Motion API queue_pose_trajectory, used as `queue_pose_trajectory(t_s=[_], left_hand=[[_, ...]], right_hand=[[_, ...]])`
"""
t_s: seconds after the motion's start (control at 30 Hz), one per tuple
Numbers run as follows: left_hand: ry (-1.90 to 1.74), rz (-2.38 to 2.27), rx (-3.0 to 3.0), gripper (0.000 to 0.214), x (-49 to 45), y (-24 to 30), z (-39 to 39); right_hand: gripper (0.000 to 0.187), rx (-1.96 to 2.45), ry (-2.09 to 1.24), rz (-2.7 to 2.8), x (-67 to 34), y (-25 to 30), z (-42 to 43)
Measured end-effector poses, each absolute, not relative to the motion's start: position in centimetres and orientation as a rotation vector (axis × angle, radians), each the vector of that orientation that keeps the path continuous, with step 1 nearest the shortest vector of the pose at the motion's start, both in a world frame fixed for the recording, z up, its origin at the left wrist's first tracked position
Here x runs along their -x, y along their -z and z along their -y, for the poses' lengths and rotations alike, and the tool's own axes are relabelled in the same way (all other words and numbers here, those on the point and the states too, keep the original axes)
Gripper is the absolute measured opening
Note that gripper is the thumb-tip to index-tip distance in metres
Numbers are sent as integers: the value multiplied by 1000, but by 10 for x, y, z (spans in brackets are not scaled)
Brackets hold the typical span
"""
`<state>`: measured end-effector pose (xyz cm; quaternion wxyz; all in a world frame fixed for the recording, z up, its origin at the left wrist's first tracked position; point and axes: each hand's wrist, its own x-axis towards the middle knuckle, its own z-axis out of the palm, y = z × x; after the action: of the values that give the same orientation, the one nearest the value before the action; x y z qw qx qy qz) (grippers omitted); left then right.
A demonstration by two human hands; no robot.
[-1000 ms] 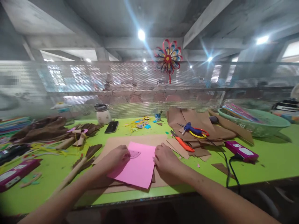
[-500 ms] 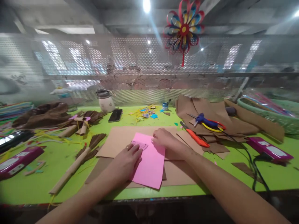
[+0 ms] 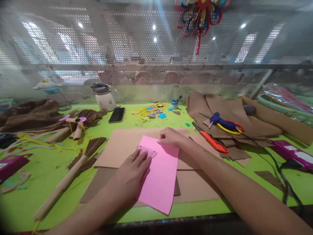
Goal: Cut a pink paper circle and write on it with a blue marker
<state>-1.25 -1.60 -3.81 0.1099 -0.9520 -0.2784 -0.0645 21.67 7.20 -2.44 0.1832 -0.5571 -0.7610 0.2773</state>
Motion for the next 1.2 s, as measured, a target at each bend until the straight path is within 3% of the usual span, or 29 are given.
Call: queue_pose_trajectory(t_s=[0.33,0.57,1.0,1.2], left_hand=[[164,844,2825,32,10,32,19],[200,1133,2886,41,11,27,21],[106,1127,2908,42,7,19,20],[108,1157,2921,41,7,16,21]], right_hand=[[23,1472,-817,2123,-223,35,-74],[21,1443,-852,2099,-225,36,-73],[17,1419,-965,2025,-222,24,-71],[24,1389,-1055,2023,-222,19,-74]])
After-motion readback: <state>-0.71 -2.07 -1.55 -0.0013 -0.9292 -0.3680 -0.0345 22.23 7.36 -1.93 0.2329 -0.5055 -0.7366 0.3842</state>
